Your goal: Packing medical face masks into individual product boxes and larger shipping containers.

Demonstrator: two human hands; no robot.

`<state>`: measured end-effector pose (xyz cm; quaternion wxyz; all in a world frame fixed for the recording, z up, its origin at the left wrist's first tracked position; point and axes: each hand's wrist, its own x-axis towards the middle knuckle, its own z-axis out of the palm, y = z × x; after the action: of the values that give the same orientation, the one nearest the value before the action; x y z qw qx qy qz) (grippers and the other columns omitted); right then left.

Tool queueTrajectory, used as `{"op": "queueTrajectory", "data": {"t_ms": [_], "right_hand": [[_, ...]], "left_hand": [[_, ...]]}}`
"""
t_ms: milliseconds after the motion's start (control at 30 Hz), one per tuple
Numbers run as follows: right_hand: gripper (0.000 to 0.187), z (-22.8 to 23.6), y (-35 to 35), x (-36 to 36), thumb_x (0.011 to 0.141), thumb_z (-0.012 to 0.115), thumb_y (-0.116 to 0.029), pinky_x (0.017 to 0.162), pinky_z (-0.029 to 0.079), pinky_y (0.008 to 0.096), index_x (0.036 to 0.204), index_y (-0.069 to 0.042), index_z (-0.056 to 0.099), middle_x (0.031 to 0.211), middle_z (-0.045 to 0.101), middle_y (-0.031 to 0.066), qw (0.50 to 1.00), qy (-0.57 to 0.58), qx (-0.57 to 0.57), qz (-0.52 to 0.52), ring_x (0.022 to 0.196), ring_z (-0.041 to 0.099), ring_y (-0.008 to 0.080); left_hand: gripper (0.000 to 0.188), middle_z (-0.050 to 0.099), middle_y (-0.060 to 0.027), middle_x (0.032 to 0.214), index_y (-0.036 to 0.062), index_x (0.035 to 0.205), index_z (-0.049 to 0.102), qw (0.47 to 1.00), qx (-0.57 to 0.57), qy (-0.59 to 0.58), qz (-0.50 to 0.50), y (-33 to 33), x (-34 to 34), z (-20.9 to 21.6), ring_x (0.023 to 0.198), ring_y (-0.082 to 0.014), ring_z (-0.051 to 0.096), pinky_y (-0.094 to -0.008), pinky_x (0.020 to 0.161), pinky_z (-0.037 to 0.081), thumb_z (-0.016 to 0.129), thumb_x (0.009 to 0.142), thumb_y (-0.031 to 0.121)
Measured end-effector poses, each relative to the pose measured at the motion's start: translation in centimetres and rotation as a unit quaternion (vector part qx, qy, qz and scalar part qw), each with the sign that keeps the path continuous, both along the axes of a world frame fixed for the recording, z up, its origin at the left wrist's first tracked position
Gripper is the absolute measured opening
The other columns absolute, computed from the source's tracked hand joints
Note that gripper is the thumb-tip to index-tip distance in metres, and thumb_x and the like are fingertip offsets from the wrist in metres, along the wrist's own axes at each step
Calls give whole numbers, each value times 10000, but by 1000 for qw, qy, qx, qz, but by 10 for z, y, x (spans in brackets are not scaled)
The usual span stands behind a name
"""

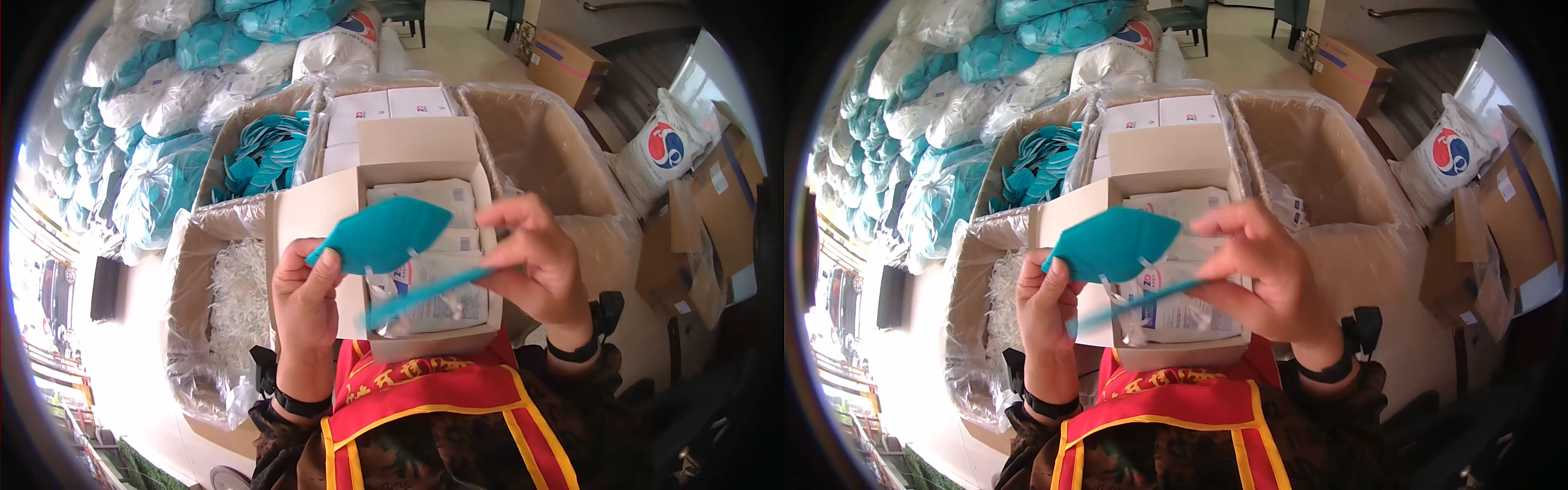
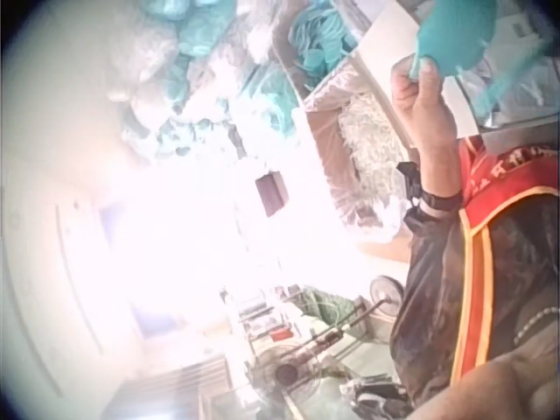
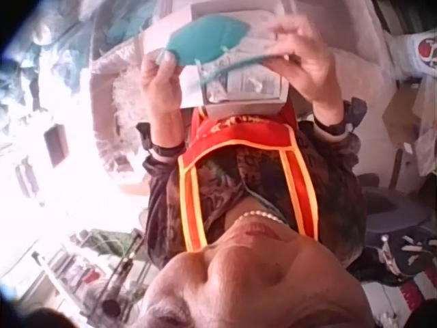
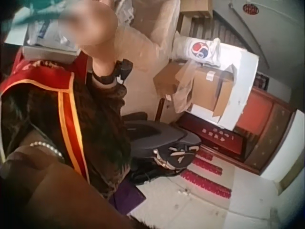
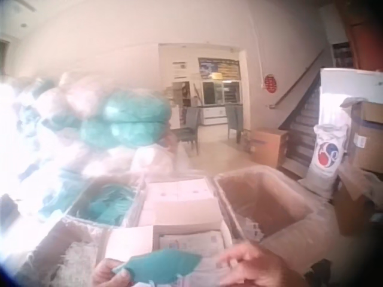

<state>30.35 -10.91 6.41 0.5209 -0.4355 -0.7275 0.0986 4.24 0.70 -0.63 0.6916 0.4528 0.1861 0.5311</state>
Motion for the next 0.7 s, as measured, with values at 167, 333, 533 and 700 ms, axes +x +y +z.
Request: {"op": "queueTrajectory", "data": {"t_ms": [167, 333, 533, 700], "right_hand": [[191, -4, 23, -20, 773, 727, 16, 747, 515, 358, 832, -32, 552, 1002, 606, 157, 1000, -20, -6, -5, 880, 625, 318], [190, -27, 22, -61, 789, 718, -29, 676, 531, 386, 892, -34, 558, 871, 570, 133, 992, -100, 57, 43, 795, 614, 319], [285, -20, 23, -64, 821, 725, -84, 692, 522, 387, 1070, -24, 600, 907, 607, 140, 990, -22, -30, 133, 825, 635, 323], [221, -53, 63, -13, 827, 747, -178, 665, 510, 360, 982, -53, 652, 840, 633, 111, 980, -175, -99, -12, 764, 649, 267]], "left_hand": [[314, 671, -87, 1007, 8, 1073, 602, 991, -119, -50, -35, -23, 18, 24, 858, -131, 611, -265, 758, 477, 519, 1028, 308], [373, 621, -81, 869, 65, 940, 559, 976, -189, -57, 88, -25, 15, 21, 815, -191, 608, -347, 782, 482, 429, 1048, 398], [433, 278, 23, 589, 177, 660, 315, 967, -160, -89, 176, -2, -15, 32, 553, -126, 274, -313, 618, 339, 473, 1024, 351], [503, 327, -7, 609, 157, 619, 310, 978, -40, -135, 156, 17, -91, 50, 592, -141, 336, -332, 689, 502, 351, 1069, 377]]}}
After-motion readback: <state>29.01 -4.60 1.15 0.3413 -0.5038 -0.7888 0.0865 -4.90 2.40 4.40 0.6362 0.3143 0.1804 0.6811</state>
